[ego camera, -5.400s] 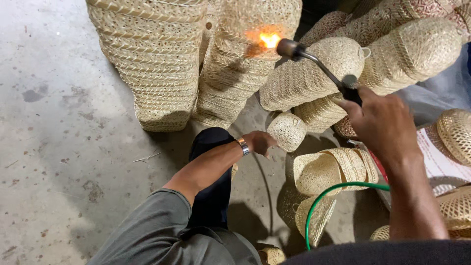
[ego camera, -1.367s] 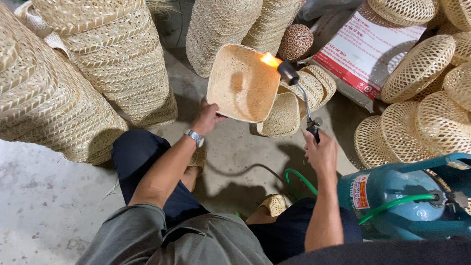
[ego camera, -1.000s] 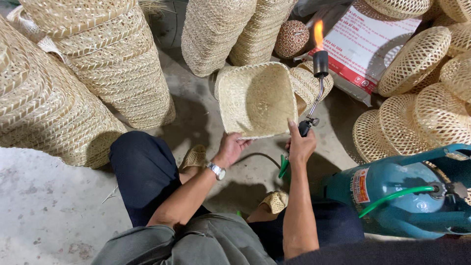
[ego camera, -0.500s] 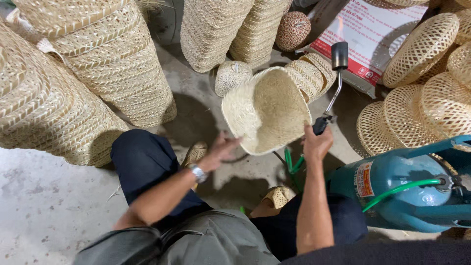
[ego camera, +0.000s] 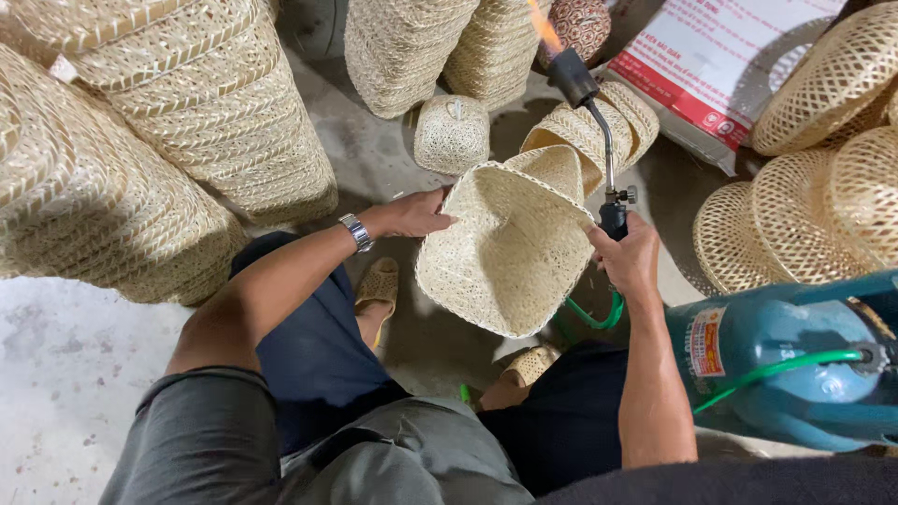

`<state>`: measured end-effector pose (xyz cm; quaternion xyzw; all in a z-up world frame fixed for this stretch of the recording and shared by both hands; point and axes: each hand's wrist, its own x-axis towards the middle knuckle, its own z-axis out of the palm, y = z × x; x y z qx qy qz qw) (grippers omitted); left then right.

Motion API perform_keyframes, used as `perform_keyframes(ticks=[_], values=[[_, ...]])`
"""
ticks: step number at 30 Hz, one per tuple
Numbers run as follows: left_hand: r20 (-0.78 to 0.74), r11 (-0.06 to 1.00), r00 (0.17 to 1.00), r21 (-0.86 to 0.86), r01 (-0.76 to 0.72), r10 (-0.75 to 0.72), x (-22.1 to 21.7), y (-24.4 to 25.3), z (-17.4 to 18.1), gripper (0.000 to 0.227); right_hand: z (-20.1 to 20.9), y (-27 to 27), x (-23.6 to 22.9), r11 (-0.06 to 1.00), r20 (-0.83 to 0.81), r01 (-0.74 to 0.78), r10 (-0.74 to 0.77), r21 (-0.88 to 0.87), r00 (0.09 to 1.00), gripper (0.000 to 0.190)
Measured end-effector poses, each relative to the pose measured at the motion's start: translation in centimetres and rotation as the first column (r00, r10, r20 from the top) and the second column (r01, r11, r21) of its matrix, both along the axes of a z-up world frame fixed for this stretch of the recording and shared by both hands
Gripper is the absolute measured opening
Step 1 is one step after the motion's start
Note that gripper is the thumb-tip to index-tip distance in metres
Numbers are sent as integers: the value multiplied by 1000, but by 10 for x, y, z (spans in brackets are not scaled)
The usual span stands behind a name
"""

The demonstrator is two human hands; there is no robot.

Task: The person uses a blowtorch connected to a gas cylinder to apply flame to the surface of woven baskets. They pick up baskets from a stack, rotate them to treat different sides, and place them back down. The process is repeated for multiple baskets.

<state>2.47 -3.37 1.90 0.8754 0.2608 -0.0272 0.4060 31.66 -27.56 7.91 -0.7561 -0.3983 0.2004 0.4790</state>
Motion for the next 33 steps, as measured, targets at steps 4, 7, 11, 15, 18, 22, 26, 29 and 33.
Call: perform_keyframes(ticks=[4, 7, 11, 15, 18, 22, 26, 29, 33], values=[[272, 857, 928, -509, -84, 253, 13, 11, -48, 49, 5, 14, -2, 998, -44, 63, -62, 26, 997, 24], [163, 639, 865, -740, -211, 475, 23, 15, -54, 48, 6, 16, -9, 990, -147, 120, -108, 76, 983, 27], [22, 459, 751, -804, -379, 659, 31, 28, -29, 55, 5, 14, -10, 1000, -19, -16, 17, 20, 1000, 23], [57, 413, 664, -822, -393, 745, 36, 35, -22, 65, -9, 26, -35, 968, 100, -144, 167, -207, 981, 24], [65, 403, 616, -809, -427, 785, 45, 37, -31, 68, -15, 39, -55, 960, 354, -107, 197, -259, 914, 27], [104, 408, 597, -821, -399, 796, 45, 45, -47, 70, -8, 48, -64, 991, 374, -69, 108, -116, 921, 29], [94, 390, 587, -828, -402, 804, 41, 57, -50, 65, -6, 52, -63, 992, 463, 25, 34, -120, 886, 28], [99, 342, 540, -862, -373, 836, 40, 50, -43, 66, -5, 53, -57, 986, 429, 45, 29, -161, 903, 31], [197, 425, 480, -797, -430, 855, 40, 44, -33, 64, -17, 56, -59, 952, 443, -94, 222, -293, 869, 29]])
